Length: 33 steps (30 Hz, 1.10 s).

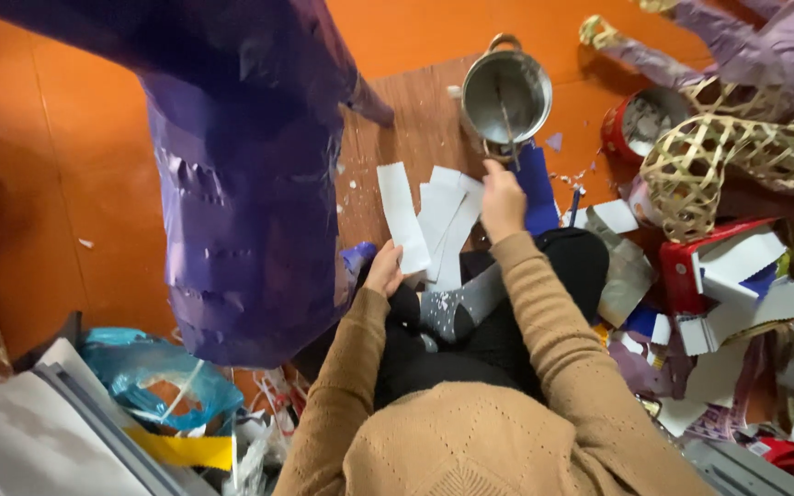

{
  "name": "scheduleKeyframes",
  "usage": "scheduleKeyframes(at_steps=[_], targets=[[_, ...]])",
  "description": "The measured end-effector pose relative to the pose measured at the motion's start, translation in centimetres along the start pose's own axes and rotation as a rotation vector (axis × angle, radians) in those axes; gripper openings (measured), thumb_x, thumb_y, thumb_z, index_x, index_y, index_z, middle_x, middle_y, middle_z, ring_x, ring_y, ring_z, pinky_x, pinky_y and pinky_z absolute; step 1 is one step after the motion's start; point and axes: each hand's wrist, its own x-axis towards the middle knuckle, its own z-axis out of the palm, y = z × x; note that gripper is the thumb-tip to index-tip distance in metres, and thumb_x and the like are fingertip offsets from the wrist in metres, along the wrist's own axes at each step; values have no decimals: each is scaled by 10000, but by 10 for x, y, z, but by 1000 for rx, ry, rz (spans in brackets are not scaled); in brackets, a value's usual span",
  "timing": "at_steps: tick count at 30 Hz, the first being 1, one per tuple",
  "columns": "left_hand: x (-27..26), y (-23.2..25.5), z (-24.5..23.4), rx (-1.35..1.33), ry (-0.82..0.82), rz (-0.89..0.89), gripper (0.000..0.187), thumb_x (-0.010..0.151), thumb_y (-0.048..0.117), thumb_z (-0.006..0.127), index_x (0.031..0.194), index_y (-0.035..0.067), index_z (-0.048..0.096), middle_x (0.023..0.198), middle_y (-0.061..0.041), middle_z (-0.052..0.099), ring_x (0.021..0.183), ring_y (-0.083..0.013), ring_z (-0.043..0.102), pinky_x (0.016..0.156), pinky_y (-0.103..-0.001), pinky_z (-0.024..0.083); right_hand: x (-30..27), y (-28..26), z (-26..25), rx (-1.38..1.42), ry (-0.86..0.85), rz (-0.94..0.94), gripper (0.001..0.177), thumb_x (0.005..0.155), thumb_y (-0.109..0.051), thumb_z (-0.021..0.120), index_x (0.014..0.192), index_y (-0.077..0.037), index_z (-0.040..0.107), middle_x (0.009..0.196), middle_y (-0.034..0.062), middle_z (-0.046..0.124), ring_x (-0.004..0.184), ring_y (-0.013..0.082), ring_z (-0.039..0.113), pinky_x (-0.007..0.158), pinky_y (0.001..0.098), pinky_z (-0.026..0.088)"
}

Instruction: Applying paper strips and tape to a giraffe sculpture

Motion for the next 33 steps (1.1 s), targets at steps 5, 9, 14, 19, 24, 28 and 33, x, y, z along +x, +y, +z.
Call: scheduleKeyframes(at_steps=[5, 9, 14, 19, 24, 28, 33], targets=[[-21, 10, 24, -70, -96, 114, 469, 1050, 109, 398, 1513, 142, 336, 1473, -242, 417, 1281, -419, 498, 908, -643, 505, 32, 69, -21, -259, 31, -18, 323, 851, -172, 671, 1167, -231, 702, 902, 76, 638, 910, 306, 663, 760, 426, 570], [-69, 34, 66, -158, -180, 196, 458, 1046, 100, 416, 1501, 119, 366, 1406, -220, 511, 1219, -356, 575, 898, -579, 549, 54, -28, -115, -132, 8, -277, 252, 850, -192, 752, 1092, -133, 717, 972, 141, 624, 966, 391, 622, 846, 491, 529], [-94, 44, 93, -230, -198, 197, 452, 1034, 200, 492, 1473, 118, 421, 1396, -228, 522, 1093, -419, 651, 839, -572, 586, 20, -70, -118, 569, -184, -875, 98, 775, -115, 754, 871, -130, 749, 1255, 110, 646, 1223, 364, 562, 1022, 444, 424], [-173, 79, 120, 132, -5, 539, 567, 1066, 334, 399, 1540, 54, 263, 1244, -223, 550, 952, -318, 673, 827, -479, 607, 24, -77, -142, 754, -366, -663, 35, 859, -152, 725, 886, -135, 739, 1233, 48, 684, 1245, 304, 585, 1027, 413, 434], [-291, 135, 164, 1153, 236, 1442, 179, 798, 85, 748, 933, 140, 644, 1190, -31, 579, 1116, -275, 604, 907, -362, 523, 18, -134, -212, 974, -435, -616, 77, 808, -51, 750, 879, -29, 733, 1042, 100, 763, 1050, 297, 704, 854, 363, 522], [-347, 169, 175, 1125, 342, 1529, 166, 812, 106, 743, 905, 211, 654, 1030, 52, 630, 967, -204, 658, 832, -313, 535, 20, -159, -231, 1127, -618, -474, 412, 743, -11, 824, 1140, -9, 715, 1071, 112, 756, 1023, 213, 697, 886, 381, 534], [-444, 227, 166, 834, 401, 1589, 196, 841, 52, 727, 935, 219, 689, 881, 28, 702, 819, -193, 701, 763, -308, 555, 37, -194, -249, 1059, -588, -577, 152, 727, -9, 802, 848, 19, 714, 885, 193, 730, 846, 230, 639, 759, 426, 519]])
